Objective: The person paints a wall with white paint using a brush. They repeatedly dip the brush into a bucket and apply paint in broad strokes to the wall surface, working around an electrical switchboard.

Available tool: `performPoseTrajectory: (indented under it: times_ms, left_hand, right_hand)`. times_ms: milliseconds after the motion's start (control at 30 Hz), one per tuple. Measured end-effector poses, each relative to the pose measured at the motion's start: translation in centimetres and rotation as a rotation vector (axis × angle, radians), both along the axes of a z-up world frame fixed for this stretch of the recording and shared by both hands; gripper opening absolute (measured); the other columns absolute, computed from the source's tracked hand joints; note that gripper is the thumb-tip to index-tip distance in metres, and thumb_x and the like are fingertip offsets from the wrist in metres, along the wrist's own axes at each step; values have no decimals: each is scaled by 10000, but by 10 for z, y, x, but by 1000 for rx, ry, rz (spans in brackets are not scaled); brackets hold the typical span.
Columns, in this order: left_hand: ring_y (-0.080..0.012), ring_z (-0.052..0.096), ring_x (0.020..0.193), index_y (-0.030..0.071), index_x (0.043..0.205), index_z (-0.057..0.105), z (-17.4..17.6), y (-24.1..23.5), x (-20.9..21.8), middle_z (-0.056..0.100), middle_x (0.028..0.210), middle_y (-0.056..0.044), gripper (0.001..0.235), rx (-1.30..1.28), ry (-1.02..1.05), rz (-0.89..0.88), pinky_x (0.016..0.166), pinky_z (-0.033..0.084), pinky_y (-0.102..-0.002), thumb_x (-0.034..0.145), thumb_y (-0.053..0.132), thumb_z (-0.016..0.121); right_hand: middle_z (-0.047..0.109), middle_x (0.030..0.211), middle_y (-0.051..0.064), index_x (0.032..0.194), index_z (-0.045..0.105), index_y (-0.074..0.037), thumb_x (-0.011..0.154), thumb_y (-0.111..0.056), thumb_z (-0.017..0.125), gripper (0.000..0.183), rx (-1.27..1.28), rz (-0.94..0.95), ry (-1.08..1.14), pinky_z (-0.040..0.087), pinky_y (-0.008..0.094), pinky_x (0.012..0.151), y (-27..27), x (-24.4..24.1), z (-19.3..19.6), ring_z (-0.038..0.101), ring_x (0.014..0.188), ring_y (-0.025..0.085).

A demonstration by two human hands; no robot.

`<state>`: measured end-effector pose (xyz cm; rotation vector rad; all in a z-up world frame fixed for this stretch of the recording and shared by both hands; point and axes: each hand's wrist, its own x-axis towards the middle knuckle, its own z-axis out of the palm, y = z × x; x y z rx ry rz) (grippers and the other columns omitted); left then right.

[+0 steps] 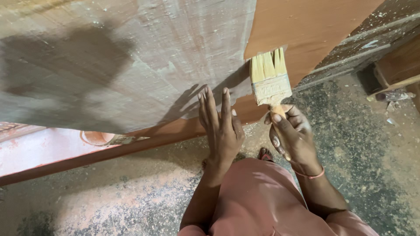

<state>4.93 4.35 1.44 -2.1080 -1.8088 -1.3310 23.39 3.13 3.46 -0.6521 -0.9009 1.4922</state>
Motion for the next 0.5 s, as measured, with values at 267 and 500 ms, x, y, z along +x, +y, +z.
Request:
performPoseTrajectory:
  times_ms: [267,500]
  left_hand:
    - [-484,147,1598,118,1613,365,1,-5,-11,175,1702,-262,631,-41,-12,5,1295,192,-650,1013,102,558]
    - [-518,117,1591,127,1606,383,4,-7,-18,194,1700,-258,649,-51,-34,-31,1291,191,-640,980,88,551]
  right_hand:
    - [597,784,56,1091,633,45,1098,-79,619,126,-330,-16,-67,353,201,418,-18,3,-69,480,513,38]
    - [676,801,100,1053,605,19,1002,-99,574,132,-430,-56,-34,396,191,301,-17,-22,-25,516,418,56]
